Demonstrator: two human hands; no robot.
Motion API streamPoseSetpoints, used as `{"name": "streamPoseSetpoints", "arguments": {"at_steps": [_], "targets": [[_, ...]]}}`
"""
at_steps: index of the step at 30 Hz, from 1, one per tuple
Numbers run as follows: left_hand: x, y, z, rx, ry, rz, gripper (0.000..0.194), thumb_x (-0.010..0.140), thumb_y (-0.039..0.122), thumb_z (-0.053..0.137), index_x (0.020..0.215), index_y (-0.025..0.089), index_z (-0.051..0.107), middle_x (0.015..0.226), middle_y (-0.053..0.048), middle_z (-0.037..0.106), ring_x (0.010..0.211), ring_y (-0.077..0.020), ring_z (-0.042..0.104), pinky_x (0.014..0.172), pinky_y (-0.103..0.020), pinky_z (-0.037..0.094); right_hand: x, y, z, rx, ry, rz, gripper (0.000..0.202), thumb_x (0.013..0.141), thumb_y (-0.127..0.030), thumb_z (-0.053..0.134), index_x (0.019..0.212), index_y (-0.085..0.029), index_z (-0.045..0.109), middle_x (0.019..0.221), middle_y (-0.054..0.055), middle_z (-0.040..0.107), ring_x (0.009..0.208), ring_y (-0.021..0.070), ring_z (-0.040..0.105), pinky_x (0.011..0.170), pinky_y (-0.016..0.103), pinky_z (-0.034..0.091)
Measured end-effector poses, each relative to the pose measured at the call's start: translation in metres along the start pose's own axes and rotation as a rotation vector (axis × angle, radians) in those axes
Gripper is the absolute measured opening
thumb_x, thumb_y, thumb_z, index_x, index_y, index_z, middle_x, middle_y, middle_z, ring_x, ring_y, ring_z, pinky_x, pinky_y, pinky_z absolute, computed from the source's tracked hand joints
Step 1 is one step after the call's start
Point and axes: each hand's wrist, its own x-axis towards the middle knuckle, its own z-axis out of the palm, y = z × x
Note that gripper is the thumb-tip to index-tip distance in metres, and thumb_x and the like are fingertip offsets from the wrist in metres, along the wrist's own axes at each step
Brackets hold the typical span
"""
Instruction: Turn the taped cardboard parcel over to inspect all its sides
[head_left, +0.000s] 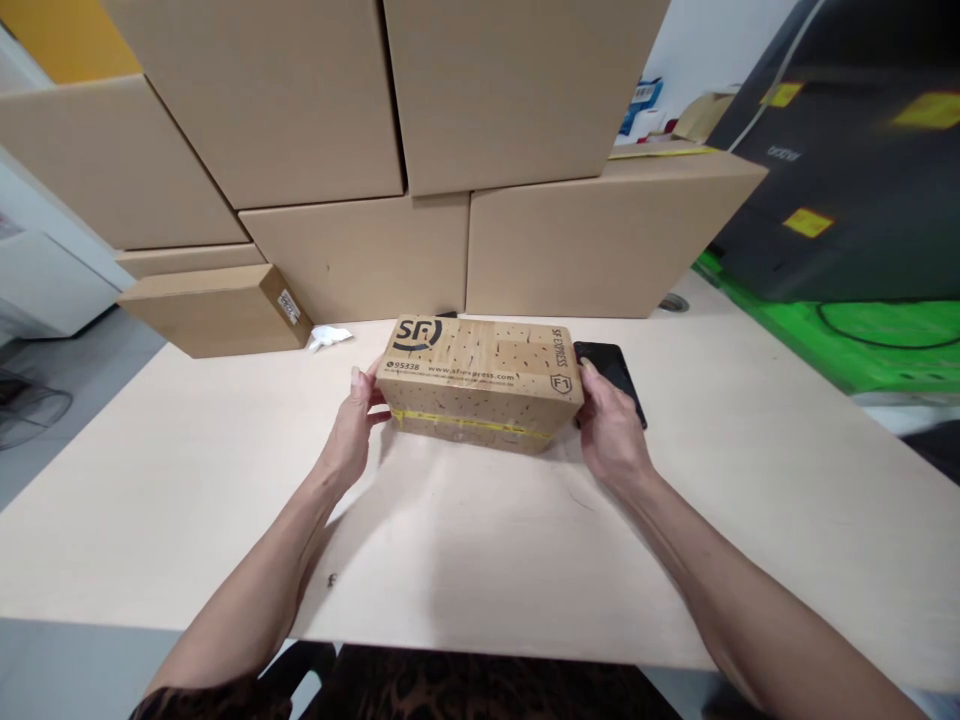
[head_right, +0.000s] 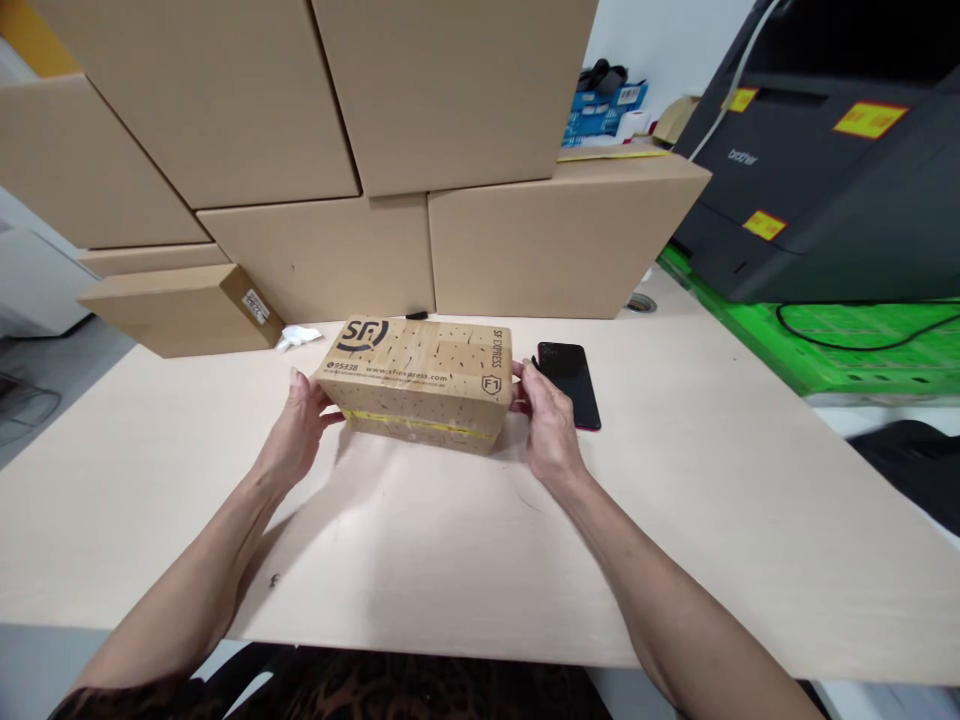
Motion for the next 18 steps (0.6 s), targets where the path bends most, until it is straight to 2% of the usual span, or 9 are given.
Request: {"name": "streamPoseSetpoints", "arguments": {"at_steps": [3, 5, 8, 11, 14, 18], "targets": [[0.0, -0.001, -0.001, -0.011, -0.055, -0.062, 0.079, 0.093, 0.089, 0.043, 0.135, 0.03, 0.073, 0.131, -0.014, 0.077, 0.118, -0.035, 0.069, 0.095, -0.05, 0.055, 0.001, -0.002, 0.0, -0.031, -0.001, 0.057, 0.043, 0.077, -0.068, 0.079, 0.091, -0.028, 0.08, 0.086, 0.001, 0.079, 0.076, 0.0202, 0.066, 0.062, 0.033, 0.045], [0.001, -0.004, -0.001, -0.014, -0.076, -0.087, 0.073, 0.093, 0.086, 0.05, 0.132, 0.029, 0.074, 0.129, -0.014, 0.078, 0.118, -0.0347, 0.071, 0.095, -0.05, 0.057, -0.002, -0.008, 0.0, -0.049, -0.072, 0.046, 0.041, 0.079, -0.067, 0.076, 0.097, -0.03, 0.081, 0.104, 0.002, 0.083, 0.089, 0.023, 0.071, 0.068, 0.035, 0.049], [0.005, -0.01, -0.001, -0.119, -0.045, -0.094, 0.069, 0.091, 0.085, 0.058, 0.131, 0.03, 0.071, 0.124, -0.011, 0.08, 0.108, -0.0306, 0.076, 0.092, -0.046, 0.061, -0.01, -0.024, 0.0, 0.007, -0.245, -0.088, 0.045, 0.084, -0.07, 0.072, 0.111, -0.035, 0.082, 0.13, 0.002, 0.08, 0.119, 0.0279, 0.071, 0.091, 0.045, 0.055], [0.007, -0.011, 0.0, -0.32, -0.053, -0.19, 0.074, 0.089, 0.09, 0.052, 0.126, 0.028, 0.07, 0.11, -0.011, 0.081, 0.089, -0.0263, 0.079, 0.084, -0.044, 0.065, -0.016, -0.039, -0.002, 0.1, -0.35, -0.246, 0.049, 0.086, -0.072, 0.07, 0.119, -0.038, 0.082, 0.13, 0.003, 0.081, 0.131, 0.0314, 0.068, 0.113, 0.053, 0.05], [0.002, -0.009, 0.007, -0.474, -0.165, -0.345, 0.078, 0.094, 0.09, 0.042, 0.125, 0.023, 0.069, 0.108, -0.014, 0.081, 0.09, -0.0279, 0.081, 0.087, -0.049, 0.066, -0.017, -0.045, -0.004, 0.109, -0.295, -0.387, 0.049, 0.082, -0.063, 0.08, 0.124, -0.038, 0.081, 0.141, 0.002, 0.076, 0.144, 0.0307, 0.06, 0.127, 0.053, 0.039], [-0.007, -0.013, 0.02, -0.583, -0.195, -0.391, 0.056, 0.105, 0.072, 0.043, 0.131, 0.028, 0.067, 0.123, -0.011, 0.081, 0.104, -0.0303, 0.081, 0.092, -0.053, 0.066, -0.014, -0.051, -0.006, 0.187, -0.234, -0.374, 0.051, 0.078, -0.06, 0.083, 0.125, -0.041, 0.078, 0.149, -0.001, 0.07, 0.152, 0.0308, 0.053, 0.132, 0.056, 0.035]]}}
